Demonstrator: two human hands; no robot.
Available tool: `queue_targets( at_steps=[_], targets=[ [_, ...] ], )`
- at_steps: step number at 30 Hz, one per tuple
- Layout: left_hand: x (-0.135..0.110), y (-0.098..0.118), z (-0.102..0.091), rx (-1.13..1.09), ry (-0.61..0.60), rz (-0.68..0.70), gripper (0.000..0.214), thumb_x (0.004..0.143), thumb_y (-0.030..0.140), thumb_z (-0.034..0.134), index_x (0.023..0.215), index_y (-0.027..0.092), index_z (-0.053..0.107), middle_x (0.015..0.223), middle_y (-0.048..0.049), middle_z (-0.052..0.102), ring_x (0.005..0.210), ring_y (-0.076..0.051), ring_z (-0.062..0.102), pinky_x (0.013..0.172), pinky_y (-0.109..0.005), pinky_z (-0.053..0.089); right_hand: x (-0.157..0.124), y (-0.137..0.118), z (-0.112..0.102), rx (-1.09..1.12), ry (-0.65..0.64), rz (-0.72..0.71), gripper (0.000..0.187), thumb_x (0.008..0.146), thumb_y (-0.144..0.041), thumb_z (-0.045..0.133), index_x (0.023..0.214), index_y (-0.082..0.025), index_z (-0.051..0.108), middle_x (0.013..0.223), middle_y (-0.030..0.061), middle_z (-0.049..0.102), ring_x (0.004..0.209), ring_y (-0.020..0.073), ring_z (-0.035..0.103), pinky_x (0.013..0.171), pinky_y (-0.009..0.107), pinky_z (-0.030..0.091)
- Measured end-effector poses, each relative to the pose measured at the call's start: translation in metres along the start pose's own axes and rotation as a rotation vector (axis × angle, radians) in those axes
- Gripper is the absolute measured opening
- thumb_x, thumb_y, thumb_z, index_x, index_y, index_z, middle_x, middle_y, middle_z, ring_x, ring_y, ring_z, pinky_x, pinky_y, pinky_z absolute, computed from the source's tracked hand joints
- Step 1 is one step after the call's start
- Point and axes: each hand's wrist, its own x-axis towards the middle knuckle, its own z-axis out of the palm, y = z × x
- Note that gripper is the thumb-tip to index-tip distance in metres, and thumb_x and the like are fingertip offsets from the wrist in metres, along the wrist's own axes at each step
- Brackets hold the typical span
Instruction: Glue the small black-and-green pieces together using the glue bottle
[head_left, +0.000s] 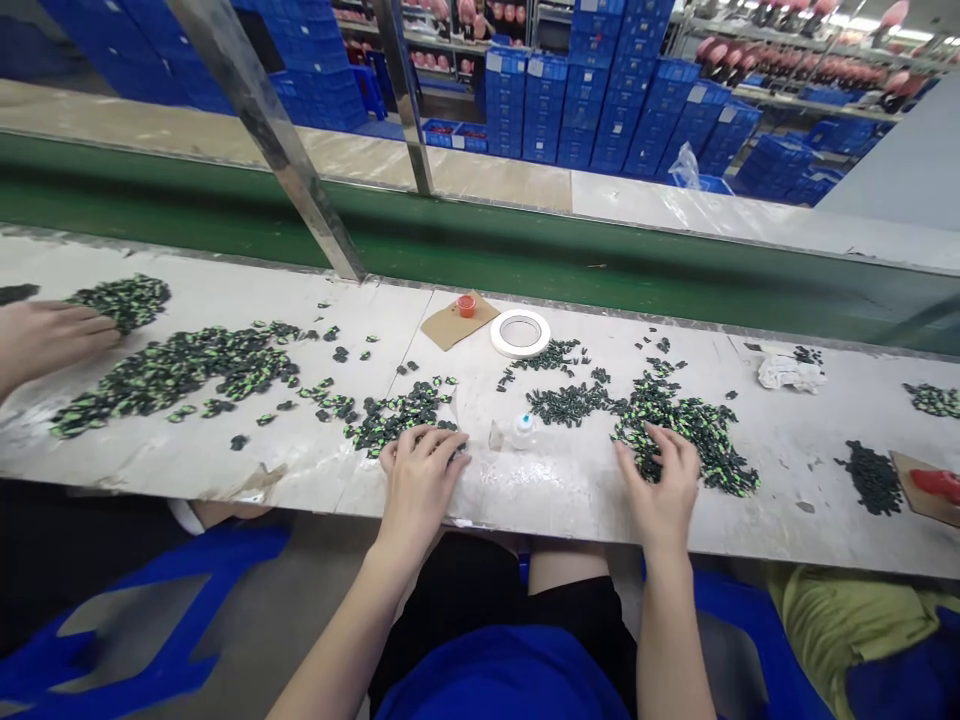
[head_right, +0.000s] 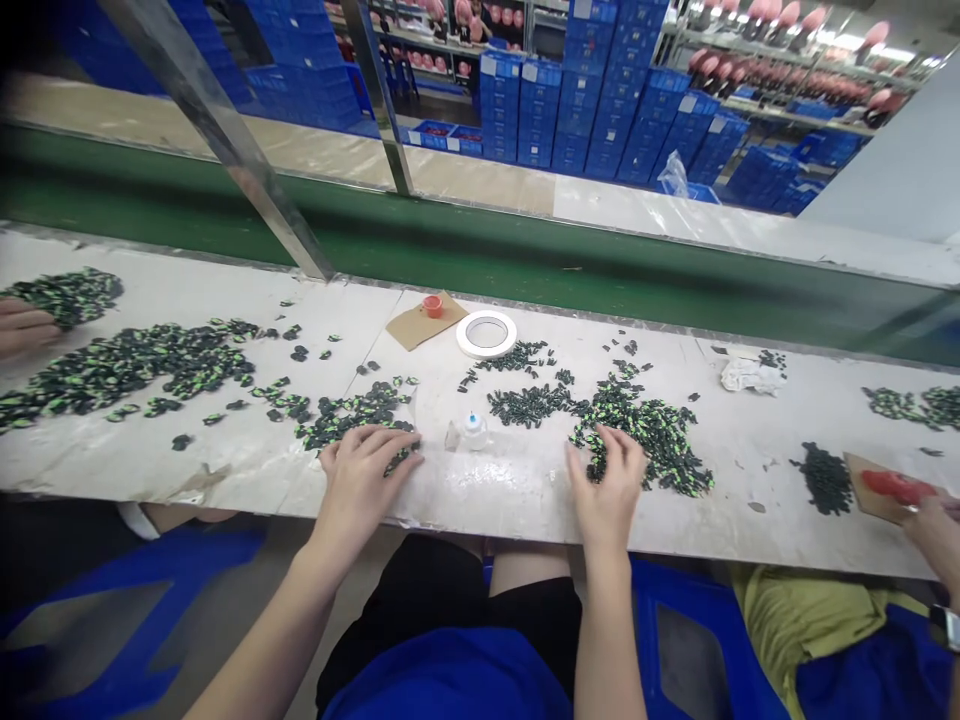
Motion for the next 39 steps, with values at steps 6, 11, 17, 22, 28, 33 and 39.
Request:
queue_targets(
  at_steps=[6,11,17,22,28,33,39],
  targets=[
    [0.003,-0.008,0.008,0.054,-0.087,0.098,0.036,0.085,0.007,0.046,0.089,0.028,0.074,0.097,-0.0102,0.072,0.101,-0.033,0.050,0.083,-0.048,0.031,-0.015,-0.041,0.052,0.156,-0.443,-0.067,0.065,0.074,-0.047,0.075,0.131,-0.028,0.052,0.118,0.0106,0.058,0.116,0.0322,0.049,0.098,0.054,0.045],
    [0.006,-0.010,0.010,-0.026,-0.072,0.093,0.029,0.088,0.012,0.048,0.089,0.027,0.073,0.088,-0.0081,0.075,0.093,-0.030,0.054,0.081,-0.045,0.032,-0.014,-0.054,0.076,0.250,-0.566,-0.062,0.036,0.080,-0.035,0.070,0.112,-0.023,0.061,0.114,0.0111,0.060,0.116,0.0309,0.049,0.100,0.051,0.044],
    [-0.003,0.014,0.025,-0.204,-0.157,0.072,0.017,0.088,0.023,0.056,0.085,0.027,0.072,0.083,-0.0031,0.075,0.085,-0.025,0.059,0.080,-0.040,0.034,-0.018,-0.054,0.063,0.533,-0.515,0.185,0.030,0.079,-0.038,0.067,0.098,-0.022,0.051,0.102,0.0077,0.067,0.094,0.0228,0.065,0.086,0.039,0.053],
    [-0.012,0.030,0.036,-0.237,-0.193,0.100,0.011,0.085,0.020,0.064,0.083,0.026,0.073,0.083,-0.0020,0.075,0.089,-0.024,0.060,0.083,-0.039,0.035,-0.023,-0.038,0.038,0.722,-0.316,0.312,0.029,0.071,-0.041,0.072,0.083,-0.021,0.055,0.076,0.0005,0.065,0.070,0.0169,0.062,0.064,0.028,0.051],
    [-0.014,0.026,0.033,-0.293,-0.245,0.088,0.015,0.079,0.017,0.072,0.091,0.026,0.070,0.092,-0.0003,0.076,0.097,-0.023,0.063,0.086,-0.038,0.039,-0.027,-0.020,0.028,0.819,-0.080,0.457,0.033,0.067,-0.049,0.072,0.065,-0.018,0.058,0.056,-0.0029,0.053,0.049,0.0108,0.045,0.047,0.024,0.036],
    [-0.015,0.028,0.033,-0.341,-0.244,0.047,0.016,0.081,0.016,0.069,0.093,0.026,0.069,0.092,0.0002,0.077,0.095,-0.022,0.067,0.085,-0.037,0.041,-0.030,-0.023,0.025,0.664,-0.156,0.471,0.039,0.071,-0.052,0.068,0.055,-0.018,0.056,0.048,-0.0026,0.051,0.045,0.0113,0.045,0.044,0.024,0.036],
    [-0.014,0.030,0.032,-0.378,-0.248,-0.020,0.019,0.080,0.019,0.070,0.098,0.025,0.066,0.089,-0.0001,0.078,0.096,-0.023,0.069,0.087,-0.040,0.040,-0.029,-0.030,0.024,0.499,-0.224,0.402,0.036,0.072,-0.048,0.066,0.054,-0.017,0.057,0.048,-0.0030,0.052,0.047,0.0112,0.044,0.048,0.024,0.037]
  ],
)
